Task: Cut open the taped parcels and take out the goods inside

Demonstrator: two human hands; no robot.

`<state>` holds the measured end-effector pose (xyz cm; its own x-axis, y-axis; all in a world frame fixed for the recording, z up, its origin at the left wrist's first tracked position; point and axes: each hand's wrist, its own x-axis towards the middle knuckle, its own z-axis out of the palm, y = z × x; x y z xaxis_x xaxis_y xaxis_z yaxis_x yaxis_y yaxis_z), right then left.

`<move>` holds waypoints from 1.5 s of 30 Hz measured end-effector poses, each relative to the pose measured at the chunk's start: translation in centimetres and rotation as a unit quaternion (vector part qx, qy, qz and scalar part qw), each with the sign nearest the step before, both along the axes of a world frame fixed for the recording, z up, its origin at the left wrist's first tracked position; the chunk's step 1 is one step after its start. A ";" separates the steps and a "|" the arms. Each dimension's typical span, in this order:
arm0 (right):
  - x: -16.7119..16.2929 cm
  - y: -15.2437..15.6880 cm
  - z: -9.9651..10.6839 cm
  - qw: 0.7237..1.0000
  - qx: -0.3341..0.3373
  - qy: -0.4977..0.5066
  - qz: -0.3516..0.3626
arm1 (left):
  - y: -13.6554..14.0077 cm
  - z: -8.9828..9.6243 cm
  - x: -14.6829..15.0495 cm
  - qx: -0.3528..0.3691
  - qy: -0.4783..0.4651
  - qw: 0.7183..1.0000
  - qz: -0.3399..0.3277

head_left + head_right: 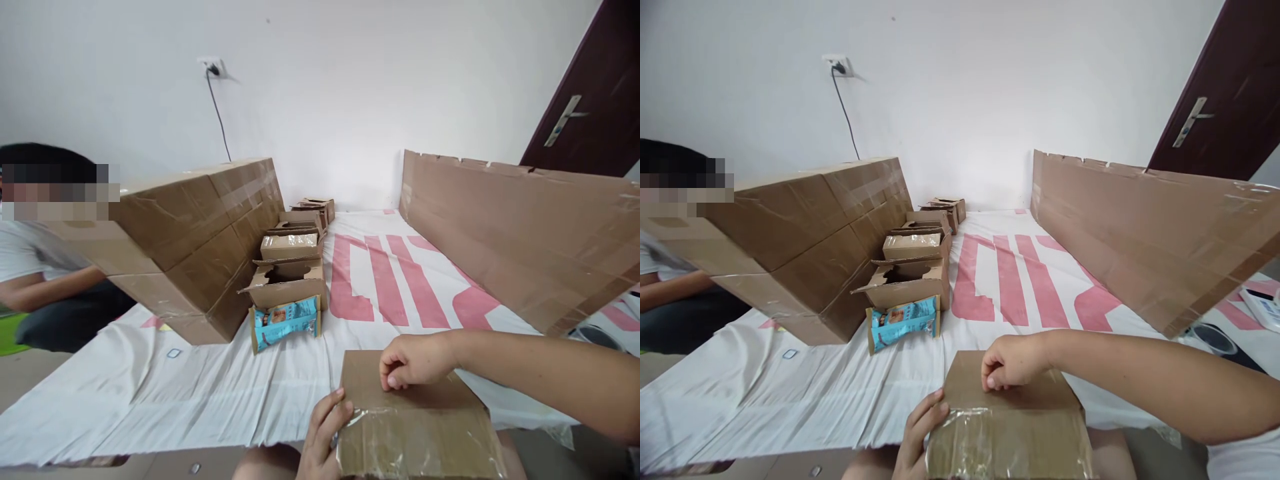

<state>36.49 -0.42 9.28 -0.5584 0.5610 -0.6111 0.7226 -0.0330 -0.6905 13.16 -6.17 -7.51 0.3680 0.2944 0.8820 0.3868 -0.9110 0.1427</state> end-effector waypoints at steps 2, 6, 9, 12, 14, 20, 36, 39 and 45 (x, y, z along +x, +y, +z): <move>0.0 -0.7 0.0 1.000 -0.001 -0.017 -0.023 | -0.1 0.2 0.1 -0.002 -0.003 1.000 0.006; -0.1 -1.6 -0.3 0.998 0.001 -0.028 -0.058 | -0.2 0.1 -0.1 -0.007 0.005 1.000 0.007; -0.3 -2.0 -0.6 0.996 0.011 -0.040 -0.074 | -0.3 -0.1 -0.2 -0.034 -0.011 0.999 0.022; -0.4 -2.5 -0.7 0.997 0.005 -0.023 -0.070 | -0.7 -0.1 0.2 -0.041 -0.017 0.999 0.020; -0.5 -2.7 -0.5 0.998 -0.018 -0.003 -0.057 | -1.0 0.2 0.5 -0.049 -0.029 0.998 0.024; -0.4 -2.9 -0.7 0.990 0.056 -0.073 -0.108 | -1.4 1.3 1.2 -0.053 -0.033 0.997 0.042; 0.7 -3.8 1.6 0.914 0.359 0.010 0.188 | -0.3 3.6 1.0 0.002 0.001 1.000 0.023; 1.2 -4.2 1.4 0.818 0.493 -0.008 0.295 | -0.2 3.3 1.1 -0.015 -0.002 0.999 0.028; 0.9 -4.5 0.0 0.703 0.601 -0.014 0.379 | -0.2 3.8 1.3 -0.037 0.014 0.998 0.047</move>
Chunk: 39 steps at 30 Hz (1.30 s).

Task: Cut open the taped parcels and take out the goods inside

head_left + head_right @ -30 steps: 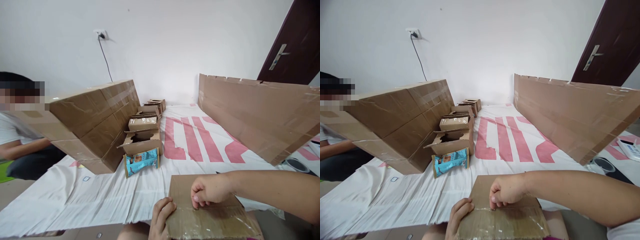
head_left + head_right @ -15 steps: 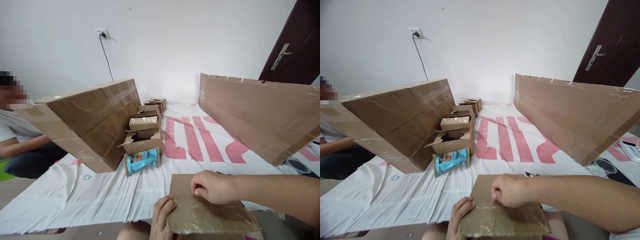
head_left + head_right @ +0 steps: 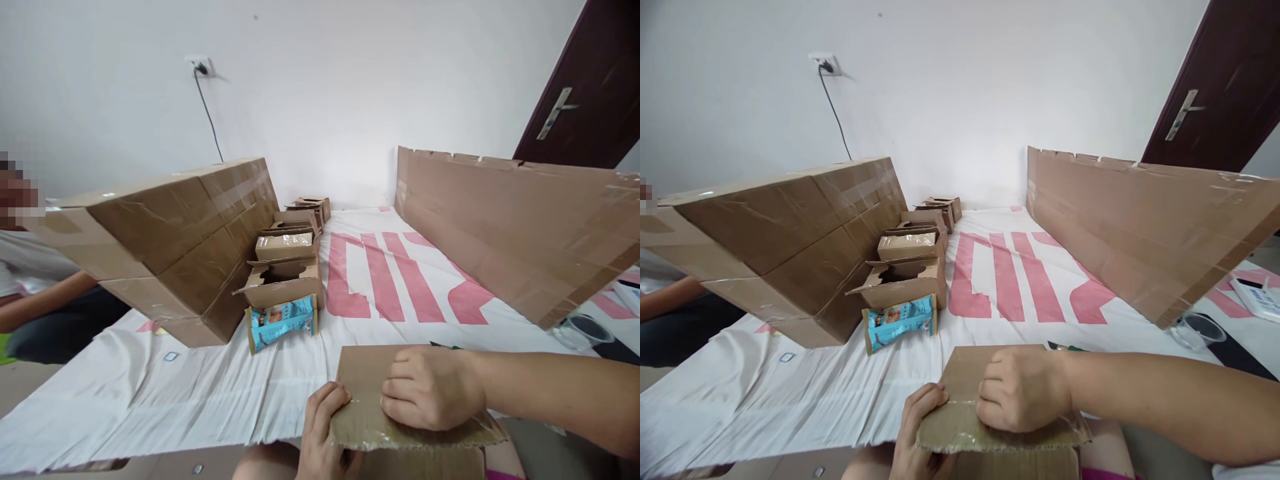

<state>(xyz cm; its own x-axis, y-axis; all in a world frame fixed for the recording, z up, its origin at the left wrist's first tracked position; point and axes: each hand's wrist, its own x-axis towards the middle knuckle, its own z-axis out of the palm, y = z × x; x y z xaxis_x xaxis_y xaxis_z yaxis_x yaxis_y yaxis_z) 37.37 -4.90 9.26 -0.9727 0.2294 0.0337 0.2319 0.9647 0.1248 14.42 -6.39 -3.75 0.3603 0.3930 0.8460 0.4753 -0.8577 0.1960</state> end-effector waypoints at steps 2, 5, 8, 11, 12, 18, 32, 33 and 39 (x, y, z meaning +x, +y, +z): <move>-0.1 0.3 -0.3 1.000 0.019 0.010 0.008 | 0.1 0.3 0.0 0.001 -0.001 1.000 0.000; 0.7 1.2 -0.7 0.997 0.032 0.023 -0.066 | 0.2 0.2 -0.1 0.016 -0.015 1.000 -0.017; 3.4 2.1 -1.1 0.965 -0.004 0.049 -0.258 | 0.1 -0.7 -0.5 0.025 -0.062 0.997 -0.039; 7.4 2.4 -2.3 0.877 -0.063 0.033 -0.474 | 0.1 -1.7 -0.5 -0.020 -0.142 0.988 -0.064; 8.8 2.3 -3.0 0.846 -0.084 0.004 -0.527 | 0.2 -1.9 -0.3 -0.043 -0.168 0.981 -0.081; 14.2 0.4 -9.4 0.784 -0.187 -0.076 -0.587 | 2.0 -0.6 0.4 -0.158 -0.182 0.961 -0.138; 14.5 2.1 -4.2 0.829 -0.161 0.230 -0.484 | 10.0 3.7 2.9 -0.341 -0.003 0.938 -0.059; 13.5 1.9 -2.7 0.848 -0.183 0.220 -0.446 | 10.5 4.1 3.0 -0.358 0.032 0.932 -0.053; 8.6 1.9 0.6 0.918 -0.200 0.072 -0.334 | 12.3 5.3 3.8 -0.410 0.117 0.904 -0.028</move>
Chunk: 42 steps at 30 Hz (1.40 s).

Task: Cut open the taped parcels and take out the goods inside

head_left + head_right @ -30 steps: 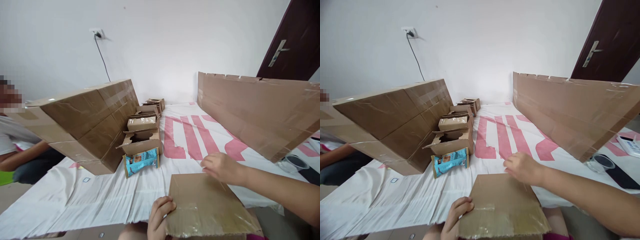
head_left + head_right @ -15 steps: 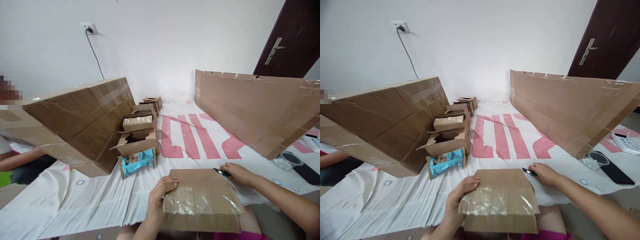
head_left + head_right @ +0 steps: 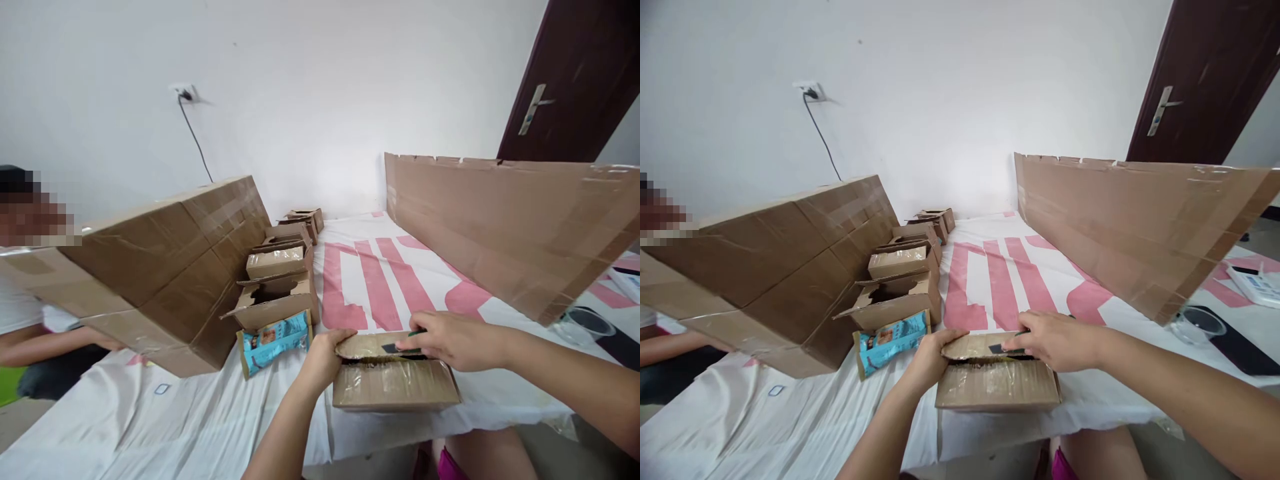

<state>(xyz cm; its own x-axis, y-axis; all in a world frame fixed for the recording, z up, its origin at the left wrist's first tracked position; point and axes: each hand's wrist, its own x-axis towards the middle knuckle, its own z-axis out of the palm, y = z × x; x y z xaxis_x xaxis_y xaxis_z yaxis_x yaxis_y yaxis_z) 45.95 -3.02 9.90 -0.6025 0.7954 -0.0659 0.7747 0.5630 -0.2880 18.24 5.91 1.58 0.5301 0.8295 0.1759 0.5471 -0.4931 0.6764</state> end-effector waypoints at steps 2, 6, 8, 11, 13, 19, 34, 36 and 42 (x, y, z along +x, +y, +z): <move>-0.6 0.6 -0.6 0.999 0.015 -0.027 0.009 | 0.5 -0.2 0.2 -0.010 0.014 1.000 0.002; -0.8 1.7 -2.0 0.998 0.030 -0.039 0.026 | 1.3 -0.3 0.5 -0.028 0.030 0.999 -0.009; -0.8 2.1 -2.5 0.999 0.035 -0.026 0.031 | 1.4 -0.2 0.6 -0.034 0.031 0.999 -0.019; -1.0 2.6 -3.0 0.998 0.037 -0.010 0.043 | 1.4 0.0 0.8 -0.035 0.031 0.999 -0.018; -1.2 2.9 -3.3 0.998 0.043 -0.008 0.046 | 1.4 0.0 0.8 -0.035 0.031 0.999 -0.015; -2.6 3.3 -4.2 0.995 0.087 -0.014 0.051 | 1.4 -0.1 0.8 -0.038 0.033 0.999 -0.012; -3.9 4.6 -2.3 0.995 0.052 -0.074 0.039 | 1.0 0.2 0.9 -0.038 0.032 0.999 -0.012; -4.2 4.7 -1.5 0.997 0.024 -0.059 0.032 | 1.0 0.2 0.9 -0.037 0.032 0.999 -0.012; -4.5 4.3 -1.8 0.999 0.030 -0.032 0.012 | 1.0 0.2 0.8 -0.031 0.035 0.999 -0.007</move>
<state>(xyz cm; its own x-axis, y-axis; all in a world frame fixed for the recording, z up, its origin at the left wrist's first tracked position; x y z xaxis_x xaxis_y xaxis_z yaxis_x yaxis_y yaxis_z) 41.46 1.24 8.12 -0.6178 0.7843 -0.0572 0.7762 0.5966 -0.2039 19.07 6.91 1.74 0.5515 0.8296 0.0866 0.5869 -0.4598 0.6665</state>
